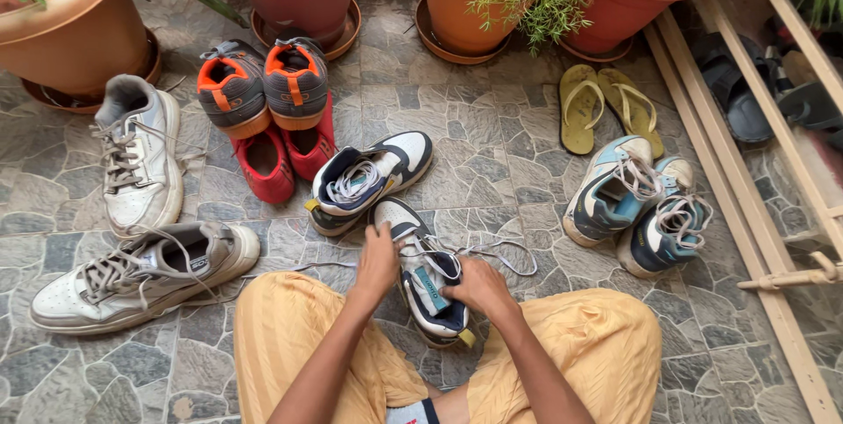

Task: The person sits on a tiled floor and laces a white and blue sneaker. They thread the laces through the eyelets, pull them tight, and tie a knot.

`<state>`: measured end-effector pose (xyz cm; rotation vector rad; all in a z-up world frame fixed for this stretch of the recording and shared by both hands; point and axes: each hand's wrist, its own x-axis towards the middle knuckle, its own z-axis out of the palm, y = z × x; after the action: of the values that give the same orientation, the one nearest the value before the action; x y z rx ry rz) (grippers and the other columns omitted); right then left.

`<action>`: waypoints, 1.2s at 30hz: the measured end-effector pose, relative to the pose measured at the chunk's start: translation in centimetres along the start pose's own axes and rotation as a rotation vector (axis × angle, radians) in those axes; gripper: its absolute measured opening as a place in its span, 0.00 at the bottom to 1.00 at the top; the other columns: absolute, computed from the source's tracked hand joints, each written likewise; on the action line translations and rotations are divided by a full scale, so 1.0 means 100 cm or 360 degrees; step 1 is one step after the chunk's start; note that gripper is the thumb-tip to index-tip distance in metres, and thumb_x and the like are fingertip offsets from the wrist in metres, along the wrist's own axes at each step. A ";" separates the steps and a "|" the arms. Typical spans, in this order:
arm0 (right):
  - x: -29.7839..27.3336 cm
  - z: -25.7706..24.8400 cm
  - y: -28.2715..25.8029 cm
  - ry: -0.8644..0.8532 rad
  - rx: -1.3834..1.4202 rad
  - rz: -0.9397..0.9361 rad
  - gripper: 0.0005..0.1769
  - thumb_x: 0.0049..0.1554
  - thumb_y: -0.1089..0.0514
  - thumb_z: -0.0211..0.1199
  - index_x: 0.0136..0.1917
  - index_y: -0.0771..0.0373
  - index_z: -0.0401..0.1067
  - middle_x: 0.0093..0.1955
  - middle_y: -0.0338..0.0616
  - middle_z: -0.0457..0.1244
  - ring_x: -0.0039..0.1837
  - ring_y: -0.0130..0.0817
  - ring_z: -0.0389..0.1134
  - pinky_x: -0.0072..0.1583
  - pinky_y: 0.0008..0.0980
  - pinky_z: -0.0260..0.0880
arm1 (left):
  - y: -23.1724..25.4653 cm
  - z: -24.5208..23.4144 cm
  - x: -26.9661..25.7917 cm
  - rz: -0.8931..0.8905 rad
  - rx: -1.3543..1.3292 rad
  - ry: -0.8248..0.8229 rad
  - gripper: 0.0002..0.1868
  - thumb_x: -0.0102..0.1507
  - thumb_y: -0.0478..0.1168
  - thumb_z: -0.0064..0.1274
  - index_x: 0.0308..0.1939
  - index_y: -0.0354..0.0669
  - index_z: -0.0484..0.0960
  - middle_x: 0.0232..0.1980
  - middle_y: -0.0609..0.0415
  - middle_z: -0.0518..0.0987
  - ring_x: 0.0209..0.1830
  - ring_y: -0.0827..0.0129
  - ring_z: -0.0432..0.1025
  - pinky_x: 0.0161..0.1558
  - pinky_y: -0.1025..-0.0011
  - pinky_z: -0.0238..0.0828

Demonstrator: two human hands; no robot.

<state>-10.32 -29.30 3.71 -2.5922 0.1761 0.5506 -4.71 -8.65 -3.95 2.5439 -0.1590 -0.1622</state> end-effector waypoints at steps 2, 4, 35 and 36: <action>0.002 0.007 0.004 -0.0003 -0.0003 -0.0048 0.32 0.42 0.45 0.75 0.56 0.62 0.74 0.50 0.58 0.70 0.57 0.56 0.70 0.59 0.49 0.69 | 0.001 -0.003 -0.006 -0.0203 -0.0232 -0.0043 0.26 0.68 0.46 0.53 0.63 0.31 0.68 0.54 0.25 0.72 0.48 0.36 0.72 0.48 0.52 0.70; 0.006 0.017 0.006 0.0109 -0.0017 0.0002 0.26 0.45 0.47 0.72 0.54 0.63 0.76 0.49 0.59 0.70 0.55 0.56 0.71 0.58 0.49 0.71 | 0.000 -0.012 -0.005 -0.0210 -0.0383 -0.0092 0.26 0.67 0.46 0.55 0.63 0.33 0.70 0.48 0.30 0.77 0.47 0.42 0.75 0.48 0.54 0.69; 0.013 -0.003 -0.024 0.0759 0.0772 -0.0692 0.15 0.56 0.50 0.68 0.56 0.55 0.82 0.64 0.42 0.69 0.65 0.40 0.70 0.66 0.39 0.71 | -0.041 0.015 0.008 -0.0460 -0.1190 -0.0205 0.21 0.62 0.39 0.58 0.58 0.39 0.77 0.32 0.50 0.84 0.24 0.70 0.76 0.29 0.70 0.72; 0.014 -0.008 -0.024 0.0616 0.0620 -0.0512 0.22 0.52 0.49 0.71 0.58 0.55 0.79 0.61 0.44 0.68 0.62 0.41 0.69 0.64 0.40 0.70 | -0.042 0.014 0.007 -0.0390 -0.1090 -0.0115 0.20 0.62 0.38 0.58 0.58 0.39 0.78 0.31 0.51 0.85 0.26 0.71 0.77 0.31 0.72 0.71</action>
<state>-8.26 -27.66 4.78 -2.2517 -0.0110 -0.0984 -3.91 -6.03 -7.54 1.8657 0.1602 -0.3391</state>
